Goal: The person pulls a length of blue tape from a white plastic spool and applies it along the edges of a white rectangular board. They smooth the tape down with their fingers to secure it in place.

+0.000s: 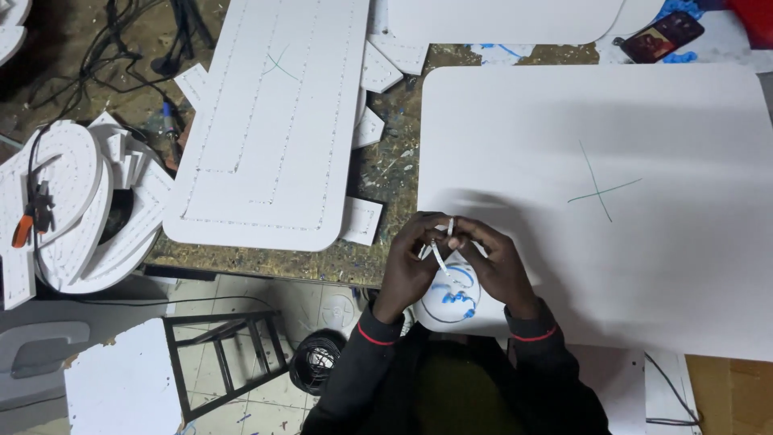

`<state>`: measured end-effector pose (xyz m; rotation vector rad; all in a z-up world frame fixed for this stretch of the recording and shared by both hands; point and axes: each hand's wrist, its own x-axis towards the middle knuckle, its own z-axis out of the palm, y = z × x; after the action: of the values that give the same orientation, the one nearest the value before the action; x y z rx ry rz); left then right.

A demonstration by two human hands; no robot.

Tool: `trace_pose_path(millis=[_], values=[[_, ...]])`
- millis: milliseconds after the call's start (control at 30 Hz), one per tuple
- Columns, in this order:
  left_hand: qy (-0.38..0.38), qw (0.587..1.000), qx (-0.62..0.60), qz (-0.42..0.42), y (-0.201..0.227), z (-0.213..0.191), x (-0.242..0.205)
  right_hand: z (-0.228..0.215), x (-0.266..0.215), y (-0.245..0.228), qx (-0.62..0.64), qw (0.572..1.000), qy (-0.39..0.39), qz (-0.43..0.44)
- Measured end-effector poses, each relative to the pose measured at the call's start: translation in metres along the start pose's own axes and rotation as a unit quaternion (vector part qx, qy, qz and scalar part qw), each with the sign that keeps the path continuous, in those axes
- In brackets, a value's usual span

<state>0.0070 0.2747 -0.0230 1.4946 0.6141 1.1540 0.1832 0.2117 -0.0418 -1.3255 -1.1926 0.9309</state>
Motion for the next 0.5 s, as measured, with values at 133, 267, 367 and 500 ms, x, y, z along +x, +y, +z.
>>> trace_pose_path(millis=[133, 267, 367, 500], values=[[0.008, 1.000, 0.023, 0.010, 0.004, -0.005, -0.008, 0.009, 0.006, 0.020, 0.019, 0.999, 0.014, 0.037], [0.006, 0.995, 0.078, -0.057, 0.003, -0.018, -0.020, 0.001, 0.013, 0.046, 0.112, 0.990, 0.057, 0.071], [-0.026, 0.987, 0.120, -0.102, 0.012, -0.037, -0.029, -0.021, 0.023, 0.055, 0.163, 0.971, 0.143, 0.102], [-0.228, 0.941, 0.241, -0.073, -0.013, -0.073, -0.049, -0.033, 0.036, 0.059, 0.153, 0.965, 0.163, 0.133]])
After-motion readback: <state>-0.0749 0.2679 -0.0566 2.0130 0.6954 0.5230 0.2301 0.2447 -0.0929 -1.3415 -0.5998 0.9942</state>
